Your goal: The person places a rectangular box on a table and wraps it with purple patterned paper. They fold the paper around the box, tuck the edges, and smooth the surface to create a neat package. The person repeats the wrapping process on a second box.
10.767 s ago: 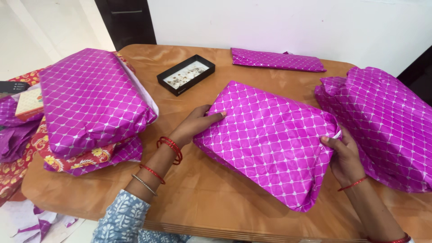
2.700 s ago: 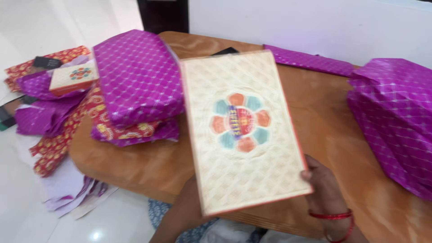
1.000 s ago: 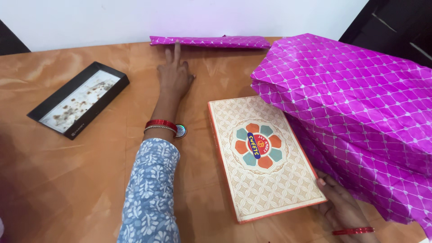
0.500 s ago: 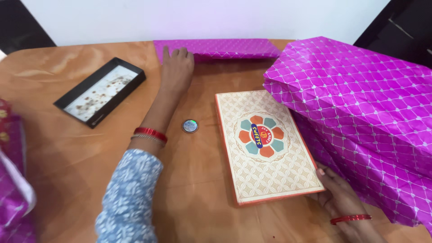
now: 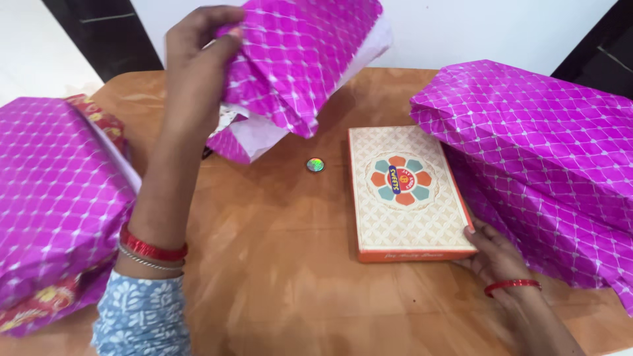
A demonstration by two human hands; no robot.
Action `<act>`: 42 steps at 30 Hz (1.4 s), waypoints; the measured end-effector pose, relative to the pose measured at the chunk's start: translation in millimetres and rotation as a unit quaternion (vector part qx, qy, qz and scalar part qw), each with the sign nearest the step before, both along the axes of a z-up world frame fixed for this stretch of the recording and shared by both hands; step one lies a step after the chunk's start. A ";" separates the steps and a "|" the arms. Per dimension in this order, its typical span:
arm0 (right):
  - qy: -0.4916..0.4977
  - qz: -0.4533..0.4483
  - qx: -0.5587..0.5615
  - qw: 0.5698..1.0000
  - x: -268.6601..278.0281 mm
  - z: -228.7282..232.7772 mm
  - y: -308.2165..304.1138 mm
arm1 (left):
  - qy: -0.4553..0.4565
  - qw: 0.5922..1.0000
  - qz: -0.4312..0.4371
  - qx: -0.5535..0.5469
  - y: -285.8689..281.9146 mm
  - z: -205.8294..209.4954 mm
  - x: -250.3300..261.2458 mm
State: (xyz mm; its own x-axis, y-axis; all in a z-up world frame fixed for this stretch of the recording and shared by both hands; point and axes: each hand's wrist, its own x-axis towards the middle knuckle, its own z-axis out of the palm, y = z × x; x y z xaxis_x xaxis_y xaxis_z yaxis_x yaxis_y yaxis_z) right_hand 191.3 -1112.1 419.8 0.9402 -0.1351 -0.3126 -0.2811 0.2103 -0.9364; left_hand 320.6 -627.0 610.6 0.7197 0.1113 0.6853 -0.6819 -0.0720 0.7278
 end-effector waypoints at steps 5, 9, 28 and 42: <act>-0.021 -0.005 -0.001 1.000 -7.0 9.4 9.9 | 0.145 0.920 -0.034 -0.362 54.8 -66.3 -23.0; -0.039 -0.003 0.017 0.999 -19.3 15.6 12.9 | 0.168 0.868 0.031 -0.467 80.9 -138.7 -36.8; -0.140 0.035 0.106 0.984 -100.6 84.5 40.4 | 0.225 0.851 -0.263 -0.395 -89.8 -102.8 -16.4; -0.265 -0.003 0.066 0.962 -139.2 128.5 -6.2 | 0.362 0.826 -0.210 -0.377 -50.5 -162.6 -59.0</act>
